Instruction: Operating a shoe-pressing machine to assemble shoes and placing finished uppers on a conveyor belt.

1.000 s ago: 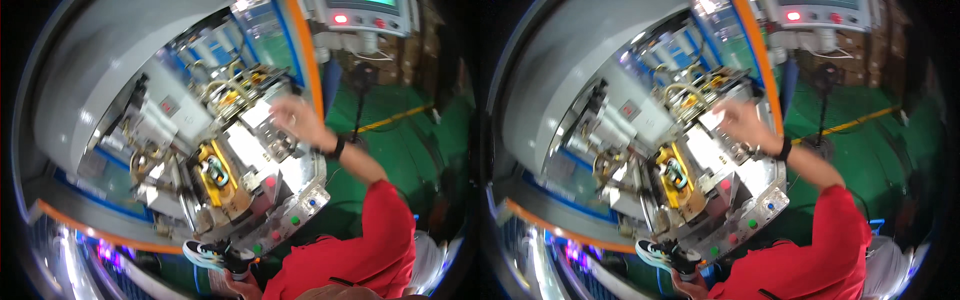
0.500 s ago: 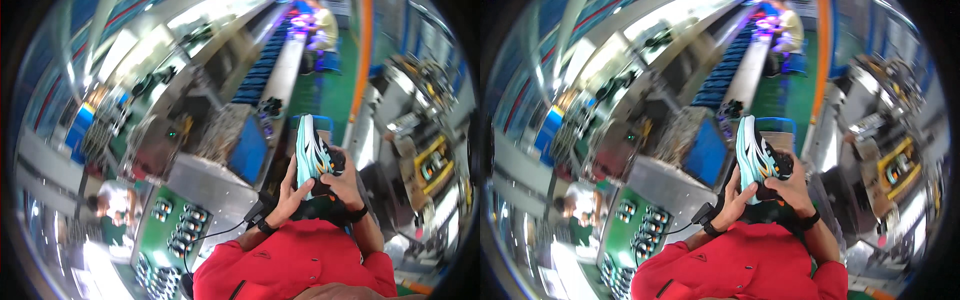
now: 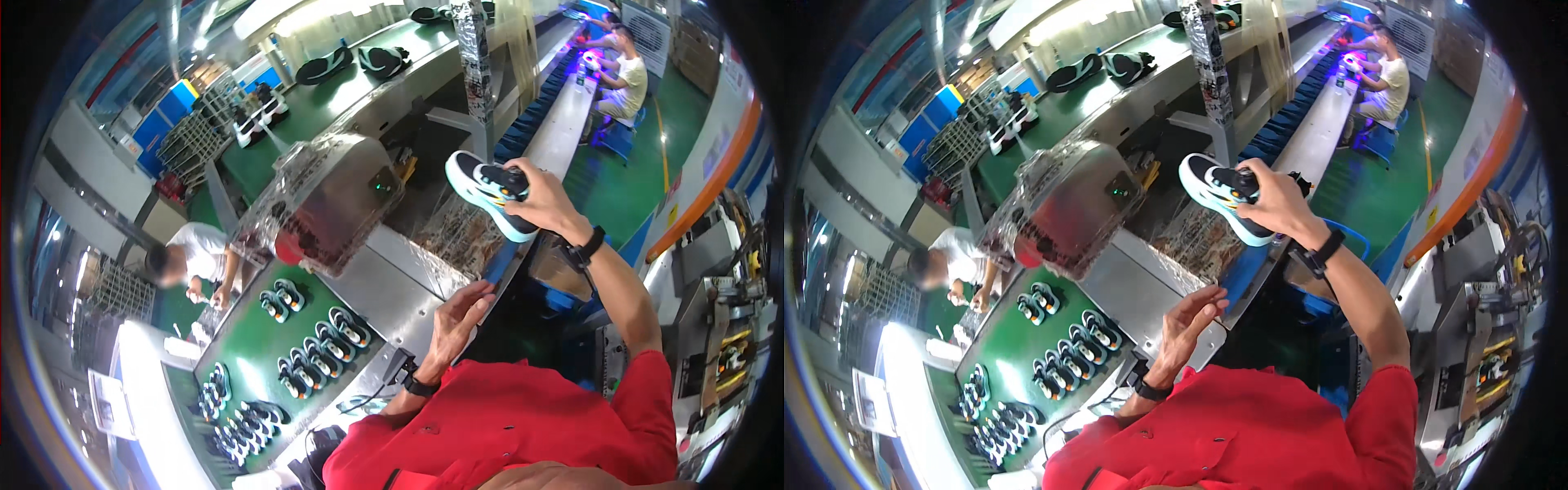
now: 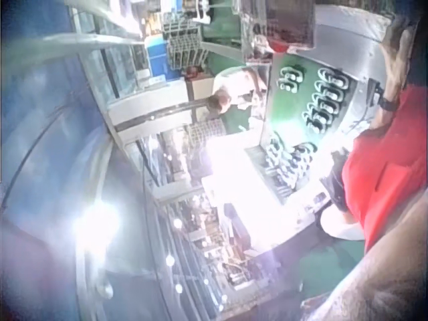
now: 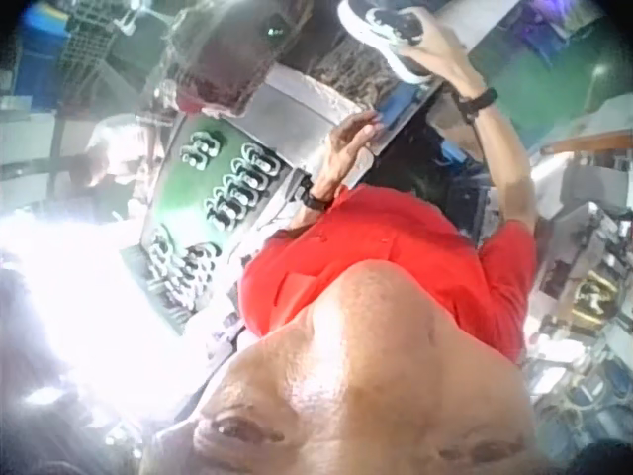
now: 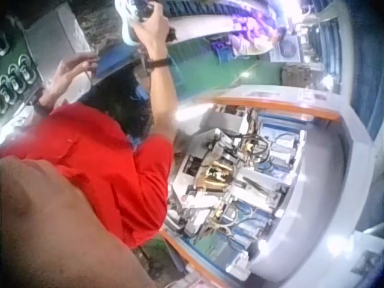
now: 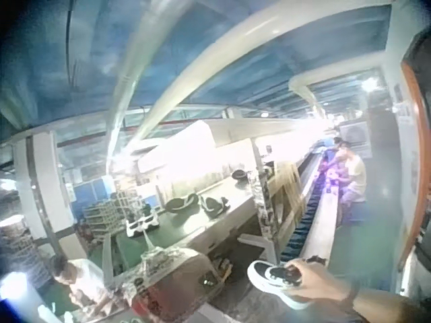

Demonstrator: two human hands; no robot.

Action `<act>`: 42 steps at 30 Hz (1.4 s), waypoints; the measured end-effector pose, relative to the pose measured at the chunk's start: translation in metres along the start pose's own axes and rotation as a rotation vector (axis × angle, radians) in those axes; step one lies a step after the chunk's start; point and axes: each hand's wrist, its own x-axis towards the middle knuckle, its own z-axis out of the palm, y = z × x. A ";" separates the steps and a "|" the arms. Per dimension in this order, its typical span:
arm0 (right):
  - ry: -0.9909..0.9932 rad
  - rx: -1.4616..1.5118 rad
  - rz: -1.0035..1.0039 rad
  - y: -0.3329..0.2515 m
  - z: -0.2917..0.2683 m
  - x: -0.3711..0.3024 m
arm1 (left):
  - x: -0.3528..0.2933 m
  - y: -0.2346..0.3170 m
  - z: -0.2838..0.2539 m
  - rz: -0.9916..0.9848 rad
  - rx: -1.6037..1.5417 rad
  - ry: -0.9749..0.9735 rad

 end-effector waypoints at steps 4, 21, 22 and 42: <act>-0.124 -0.227 0.016 0.012 0.034 0.042 | 0.018 -0.003 -0.023 -0.052 -0.039 -0.013; 0.204 -0.897 -0.938 -0.058 0.071 0.334 | 0.061 0.017 -0.095 -0.058 -0.255 0.048; 0.173 -0.915 -0.947 -0.055 0.079 0.354 | 0.058 0.016 -0.101 -0.070 -0.294 0.076; 0.175 -1.002 -0.877 -0.054 0.118 0.402 | 0.020 0.013 -0.113 -0.054 -0.258 0.177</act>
